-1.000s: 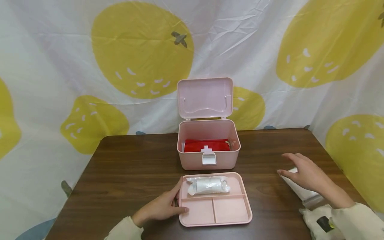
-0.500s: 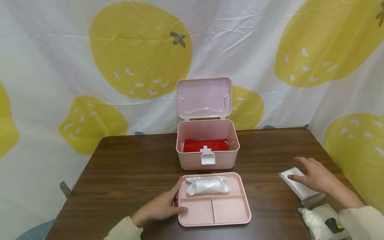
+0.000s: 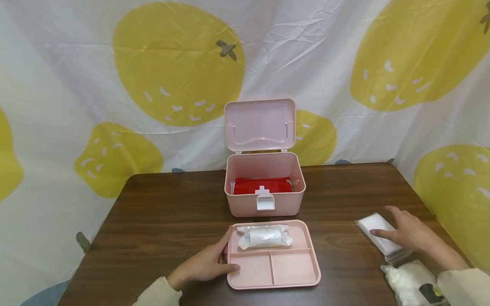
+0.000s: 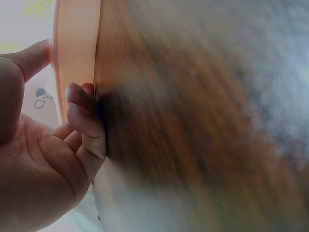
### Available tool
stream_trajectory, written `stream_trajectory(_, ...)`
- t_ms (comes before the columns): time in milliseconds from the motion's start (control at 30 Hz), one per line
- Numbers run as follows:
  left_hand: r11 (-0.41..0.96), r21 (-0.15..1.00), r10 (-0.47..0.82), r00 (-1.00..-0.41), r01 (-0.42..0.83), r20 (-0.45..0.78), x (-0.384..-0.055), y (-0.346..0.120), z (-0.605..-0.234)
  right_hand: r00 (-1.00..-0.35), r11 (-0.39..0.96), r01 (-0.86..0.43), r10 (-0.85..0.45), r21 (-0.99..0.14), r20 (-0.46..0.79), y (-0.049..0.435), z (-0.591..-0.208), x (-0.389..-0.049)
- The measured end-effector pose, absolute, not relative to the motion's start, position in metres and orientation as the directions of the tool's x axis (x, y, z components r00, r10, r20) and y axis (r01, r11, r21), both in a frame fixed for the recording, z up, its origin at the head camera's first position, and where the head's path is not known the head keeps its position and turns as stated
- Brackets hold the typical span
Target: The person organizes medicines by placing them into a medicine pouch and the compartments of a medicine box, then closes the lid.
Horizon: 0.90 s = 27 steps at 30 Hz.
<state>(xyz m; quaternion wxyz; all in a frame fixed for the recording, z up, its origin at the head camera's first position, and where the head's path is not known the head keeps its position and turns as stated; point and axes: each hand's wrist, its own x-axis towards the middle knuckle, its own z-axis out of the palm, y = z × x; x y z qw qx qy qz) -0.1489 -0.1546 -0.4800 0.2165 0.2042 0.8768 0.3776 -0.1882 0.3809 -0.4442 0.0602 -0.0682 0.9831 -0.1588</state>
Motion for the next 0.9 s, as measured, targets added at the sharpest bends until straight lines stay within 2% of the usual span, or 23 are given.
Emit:
stream_trajectory(233,0.621,0.761,0.523,-0.822,0.186,-0.226,-0.149,-0.155,-0.481,-0.982,0.947,-0.028,-0.086,-0.320,-0.171,0.384,-0.455,-0.184)
stream_trajectory(900,0.610,0.772,0.520,-0.825,0.178,-0.221,-0.149,-0.156,-0.483,-0.992,0.926,-0.049,-0.088,-0.374,-0.087,0.382,-0.465,-0.180)
